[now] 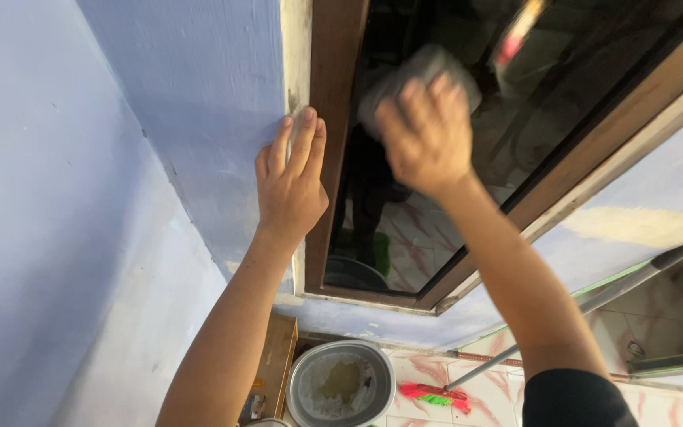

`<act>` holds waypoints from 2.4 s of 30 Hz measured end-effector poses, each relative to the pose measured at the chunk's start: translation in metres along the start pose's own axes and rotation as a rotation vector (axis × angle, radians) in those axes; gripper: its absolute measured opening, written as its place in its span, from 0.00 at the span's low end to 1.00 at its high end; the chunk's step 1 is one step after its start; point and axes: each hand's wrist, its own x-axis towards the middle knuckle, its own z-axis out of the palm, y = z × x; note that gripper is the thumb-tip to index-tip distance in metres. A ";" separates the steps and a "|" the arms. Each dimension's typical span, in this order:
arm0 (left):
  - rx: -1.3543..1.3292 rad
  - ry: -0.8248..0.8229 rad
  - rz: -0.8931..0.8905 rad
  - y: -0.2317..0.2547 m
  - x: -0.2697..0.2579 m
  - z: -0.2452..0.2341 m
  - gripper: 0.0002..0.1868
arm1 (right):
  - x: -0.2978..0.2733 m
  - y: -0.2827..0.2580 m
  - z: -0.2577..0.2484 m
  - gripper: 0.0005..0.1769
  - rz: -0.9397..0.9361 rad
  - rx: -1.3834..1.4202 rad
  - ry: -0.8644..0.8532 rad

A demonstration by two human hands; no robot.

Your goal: The person wipes a window pane with a cloth, then rinses and wrings out the cloth in a bucket of water.

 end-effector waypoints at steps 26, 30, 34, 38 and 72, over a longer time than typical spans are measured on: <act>-0.195 -0.676 -0.212 -0.003 -0.240 -0.010 0.37 | -0.325 -0.144 0.032 0.24 -0.612 0.491 -1.333; -0.247 -0.739 -0.231 0.005 -0.252 -0.013 0.37 | -0.259 -0.085 -0.015 0.29 -0.541 0.336 -1.149; -0.325 -0.786 -0.262 0.021 -0.254 -0.008 0.35 | -0.202 -0.050 -0.077 0.18 -0.245 0.391 -0.626; -0.512 -1.088 -0.472 0.055 -0.262 0.002 0.30 | -0.195 -0.099 -0.107 0.25 0.578 0.471 -0.416; -0.800 -0.989 -0.838 0.162 -0.315 0.065 0.39 | -0.304 -0.295 -0.072 0.22 2.531 1.298 0.462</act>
